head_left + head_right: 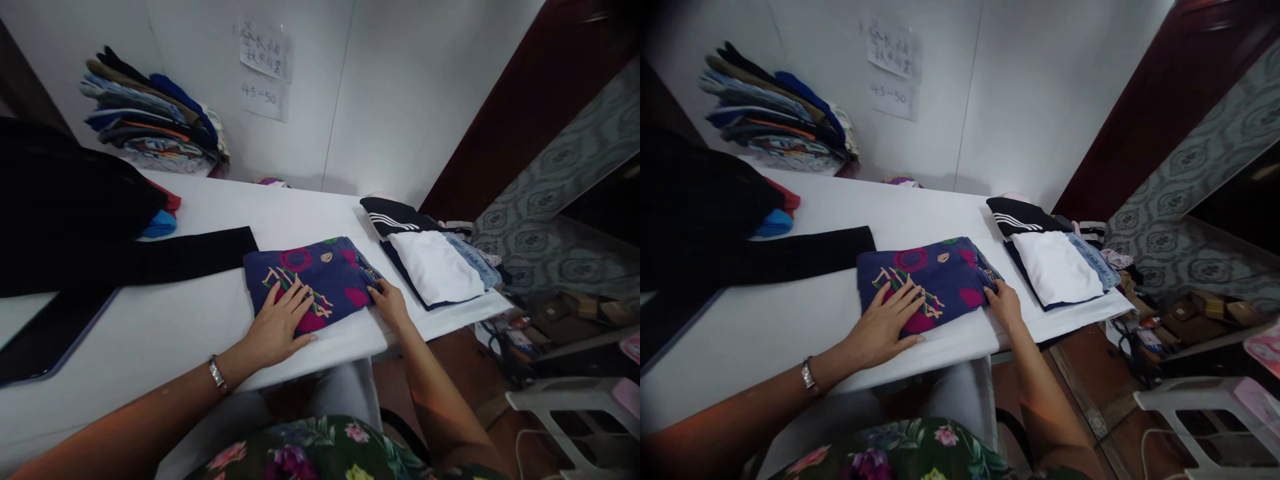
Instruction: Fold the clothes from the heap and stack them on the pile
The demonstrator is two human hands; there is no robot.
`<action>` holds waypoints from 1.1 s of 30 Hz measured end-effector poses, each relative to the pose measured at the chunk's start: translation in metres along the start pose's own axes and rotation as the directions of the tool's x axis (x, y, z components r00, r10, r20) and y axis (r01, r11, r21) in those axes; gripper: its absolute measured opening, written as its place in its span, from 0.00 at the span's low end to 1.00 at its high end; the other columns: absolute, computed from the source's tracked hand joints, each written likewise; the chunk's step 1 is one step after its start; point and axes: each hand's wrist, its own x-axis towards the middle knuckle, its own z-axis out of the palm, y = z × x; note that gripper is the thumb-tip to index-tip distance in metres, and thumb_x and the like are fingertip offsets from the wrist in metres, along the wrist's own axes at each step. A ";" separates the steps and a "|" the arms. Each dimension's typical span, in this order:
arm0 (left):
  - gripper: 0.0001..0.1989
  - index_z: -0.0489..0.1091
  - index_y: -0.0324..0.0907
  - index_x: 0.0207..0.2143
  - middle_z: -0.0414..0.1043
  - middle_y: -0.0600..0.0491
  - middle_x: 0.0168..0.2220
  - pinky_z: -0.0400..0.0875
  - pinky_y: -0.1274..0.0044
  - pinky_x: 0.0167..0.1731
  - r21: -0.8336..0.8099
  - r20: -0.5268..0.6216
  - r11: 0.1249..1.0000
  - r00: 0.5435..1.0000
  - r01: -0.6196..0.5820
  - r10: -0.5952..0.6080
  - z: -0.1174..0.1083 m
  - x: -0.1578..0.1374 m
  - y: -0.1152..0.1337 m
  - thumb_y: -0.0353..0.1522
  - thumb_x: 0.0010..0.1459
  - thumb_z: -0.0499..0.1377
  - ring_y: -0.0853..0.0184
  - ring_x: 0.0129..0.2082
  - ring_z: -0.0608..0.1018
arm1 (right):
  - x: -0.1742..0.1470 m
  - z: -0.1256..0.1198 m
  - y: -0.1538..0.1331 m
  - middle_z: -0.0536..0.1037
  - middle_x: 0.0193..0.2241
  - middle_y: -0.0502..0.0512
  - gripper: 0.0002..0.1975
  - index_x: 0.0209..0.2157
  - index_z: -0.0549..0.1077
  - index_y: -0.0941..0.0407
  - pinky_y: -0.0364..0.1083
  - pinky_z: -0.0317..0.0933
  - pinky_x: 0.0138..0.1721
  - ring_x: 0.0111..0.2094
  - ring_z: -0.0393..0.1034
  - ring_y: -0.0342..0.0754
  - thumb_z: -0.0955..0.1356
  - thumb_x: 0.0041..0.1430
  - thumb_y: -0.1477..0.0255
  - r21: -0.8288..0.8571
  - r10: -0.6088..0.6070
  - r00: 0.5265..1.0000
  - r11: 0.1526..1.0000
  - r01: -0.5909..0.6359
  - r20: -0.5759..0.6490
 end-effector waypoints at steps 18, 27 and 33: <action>0.36 0.60 0.36 0.62 0.58 0.39 0.64 0.46 0.52 0.62 0.091 0.015 0.935 0.938 0.344 -0.346 -0.005 0.051 -0.026 0.50 0.60 0.50 0.49 0.65 0.58 | 0.052 0.045 -0.101 0.50 0.68 0.55 0.37 0.67 0.49 0.49 0.64 0.32 0.65 0.69 0.39 0.55 0.58 0.62 0.47 -0.050 -0.246 0.832 0.949 0.310 0.498; 0.35 0.61 0.36 0.62 0.60 0.37 0.63 0.48 0.52 0.61 0.049 -0.064 0.952 0.952 0.303 -0.300 -0.003 0.047 -0.029 0.50 0.60 0.48 0.48 0.65 0.59 | 0.053 0.041 -0.099 0.50 0.68 0.55 0.32 0.66 0.53 0.48 0.62 0.31 0.66 0.69 0.38 0.53 0.57 0.64 0.50 0.060 -0.258 0.835 0.963 0.263 0.487; 0.35 0.62 0.35 0.61 0.60 0.38 0.63 0.48 0.52 0.60 0.058 -0.061 0.947 0.948 0.316 -0.313 -0.001 0.051 -0.034 0.50 0.60 0.48 0.48 0.64 0.59 | 0.072 0.030 -0.082 0.45 0.69 0.58 0.35 0.66 0.53 0.53 0.66 0.30 0.65 0.69 0.35 0.58 0.57 0.64 0.49 -0.002 -0.170 0.893 0.982 0.188 0.417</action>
